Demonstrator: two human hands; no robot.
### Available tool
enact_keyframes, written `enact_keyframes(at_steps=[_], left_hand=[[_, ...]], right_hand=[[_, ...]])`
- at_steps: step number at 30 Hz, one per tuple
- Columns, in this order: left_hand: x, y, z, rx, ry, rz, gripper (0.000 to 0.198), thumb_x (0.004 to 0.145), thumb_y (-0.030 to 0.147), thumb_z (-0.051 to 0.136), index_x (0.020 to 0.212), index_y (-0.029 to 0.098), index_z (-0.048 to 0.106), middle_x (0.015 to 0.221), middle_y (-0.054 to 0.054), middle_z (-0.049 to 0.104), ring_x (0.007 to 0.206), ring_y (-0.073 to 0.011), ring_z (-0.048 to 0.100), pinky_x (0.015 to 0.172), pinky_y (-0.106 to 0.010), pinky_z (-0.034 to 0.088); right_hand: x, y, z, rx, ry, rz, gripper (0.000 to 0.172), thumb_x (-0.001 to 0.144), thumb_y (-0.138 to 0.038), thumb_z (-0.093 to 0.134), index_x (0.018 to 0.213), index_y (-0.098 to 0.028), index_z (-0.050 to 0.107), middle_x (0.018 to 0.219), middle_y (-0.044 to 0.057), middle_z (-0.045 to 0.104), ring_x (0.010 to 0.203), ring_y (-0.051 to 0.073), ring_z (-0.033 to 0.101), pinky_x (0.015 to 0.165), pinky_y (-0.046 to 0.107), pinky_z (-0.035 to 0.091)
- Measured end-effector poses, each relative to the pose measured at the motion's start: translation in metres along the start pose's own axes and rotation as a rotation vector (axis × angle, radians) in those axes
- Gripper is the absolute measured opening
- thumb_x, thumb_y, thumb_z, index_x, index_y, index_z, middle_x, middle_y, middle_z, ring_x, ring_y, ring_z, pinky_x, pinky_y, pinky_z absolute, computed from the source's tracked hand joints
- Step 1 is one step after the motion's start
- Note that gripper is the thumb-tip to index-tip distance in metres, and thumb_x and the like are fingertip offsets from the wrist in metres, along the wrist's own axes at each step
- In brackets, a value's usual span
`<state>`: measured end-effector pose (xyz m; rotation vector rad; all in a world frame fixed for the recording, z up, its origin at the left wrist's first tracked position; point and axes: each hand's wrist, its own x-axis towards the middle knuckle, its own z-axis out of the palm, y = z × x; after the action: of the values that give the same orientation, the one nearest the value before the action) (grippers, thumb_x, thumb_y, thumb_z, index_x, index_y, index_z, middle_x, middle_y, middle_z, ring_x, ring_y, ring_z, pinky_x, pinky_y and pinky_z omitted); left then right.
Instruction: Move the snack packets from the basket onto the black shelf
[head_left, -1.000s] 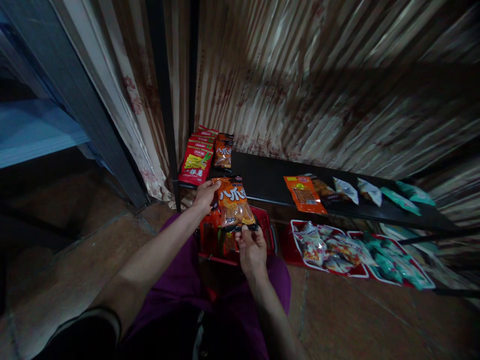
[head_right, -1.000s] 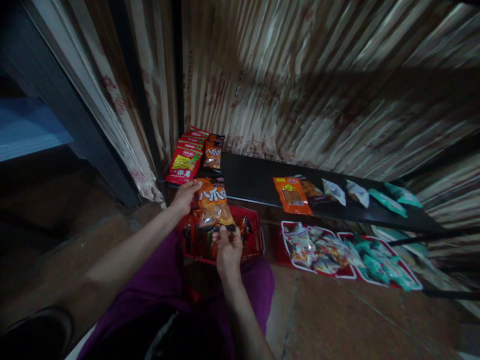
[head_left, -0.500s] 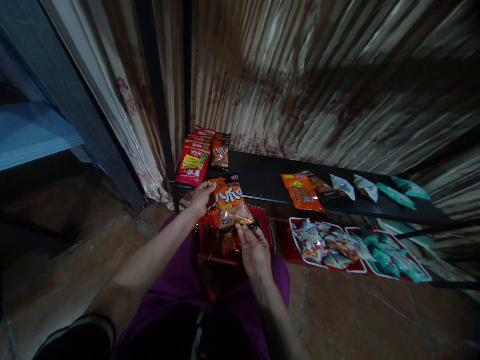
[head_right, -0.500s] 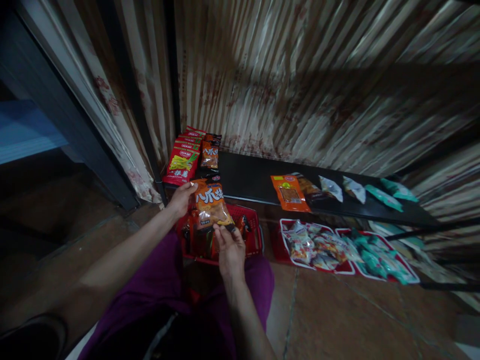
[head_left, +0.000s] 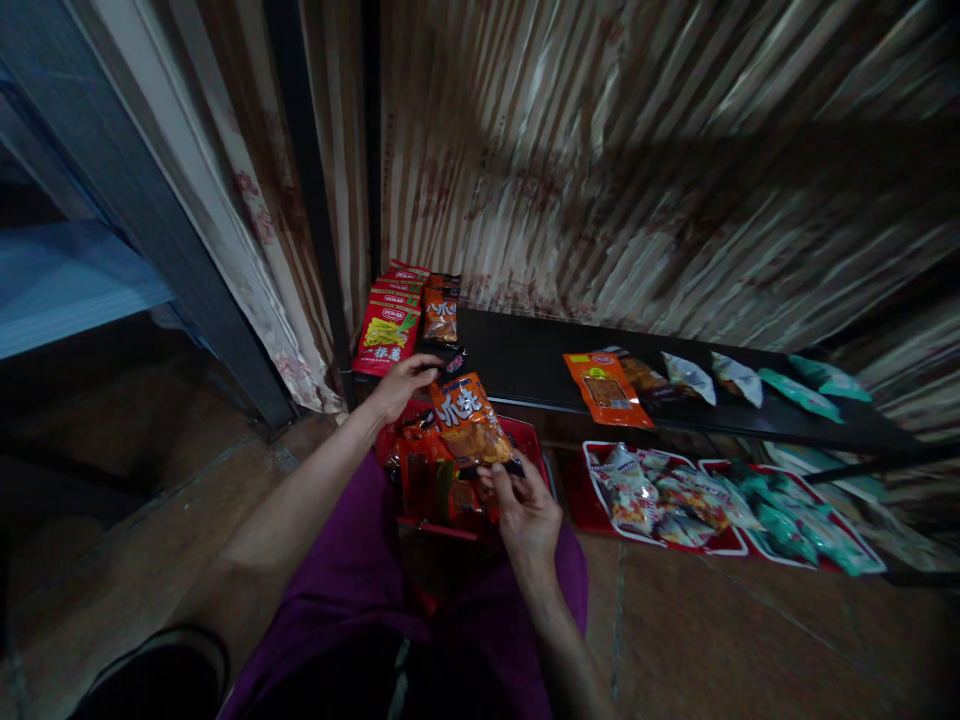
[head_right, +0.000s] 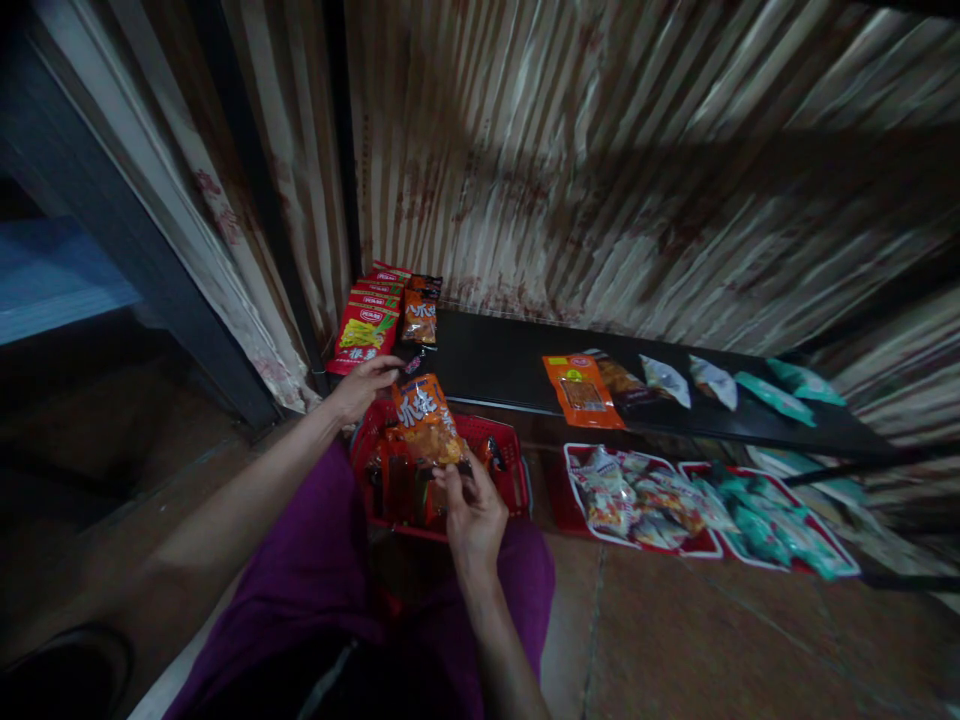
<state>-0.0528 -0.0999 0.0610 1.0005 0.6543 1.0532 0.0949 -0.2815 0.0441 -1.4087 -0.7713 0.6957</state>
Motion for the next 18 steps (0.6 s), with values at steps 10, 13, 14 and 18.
enact_keyframes(at_steps=[10,13,14,18], left_hand=[[-0.007,0.003,0.004,-0.074,-0.03,0.031,0.027,0.065,0.023,0.077,0.091,0.02,0.072,0.122,-0.005,0.06,0.109,-0.0188,0.054,0.091,-0.029,0.043],[-0.005,0.001,0.007,-0.009,-0.025,0.065,0.031,0.062,0.024,0.079,0.092,0.021,0.07,0.106,-0.002,0.065,0.098,-0.0151,0.057,0.087,-0.025,0.043],[-0.005,-0.001,0.009,-0.007,-0.019,0.077,0.031,0.062,0.025,0.079,0.092,0.021,0.07,0.1,-0.001,0.066,0.094,-0.0141,0.057,0.085,-0.025,0.043],[-0.003,-0.011,0.014,-0.053,0.068,0.112,0.03,0.06,0.029,0.08,0.085,0.021,0.066,0.085,0.003,0.064,0.081,-0.0109,0.055,0.076,-0.021,0.043]], right_hand=[[0.001,-0.006,-0.007,-0.148,0.018,-0.152,0.021,0.071,-0.038,0.071,0.089,-0.026,0.075,0.08,0.003,0.072,0.065,0.02,0.069,0.065,0.034,0.057],[0.001,-0.008,-0.009,-0.239,0.02,-0.222,0.021,0.073,-0.038,0.069,0.089,-0.026,0.076,0.08,0.004,0.071,0.068,0.02,0.068,0.067,0.034,0.056],[0.001,-0.008,-0.009,-0.268,0.025,-0.251,0.02,0.074,-0.038,0.068,0.089,-0.026,0.076,0.081,0.004,0.071,0.07,0.02,0.068,0.068,0.034,0.056],[0.001,-0.011,-0.007,-0.344,0.089,-0.355,0.017,0.076,-0.038,0.065,0.081,-0.025,0.075,0.086,0.006,0.071,0.078,0.021,0.066,0.075,0.035,0.054]])
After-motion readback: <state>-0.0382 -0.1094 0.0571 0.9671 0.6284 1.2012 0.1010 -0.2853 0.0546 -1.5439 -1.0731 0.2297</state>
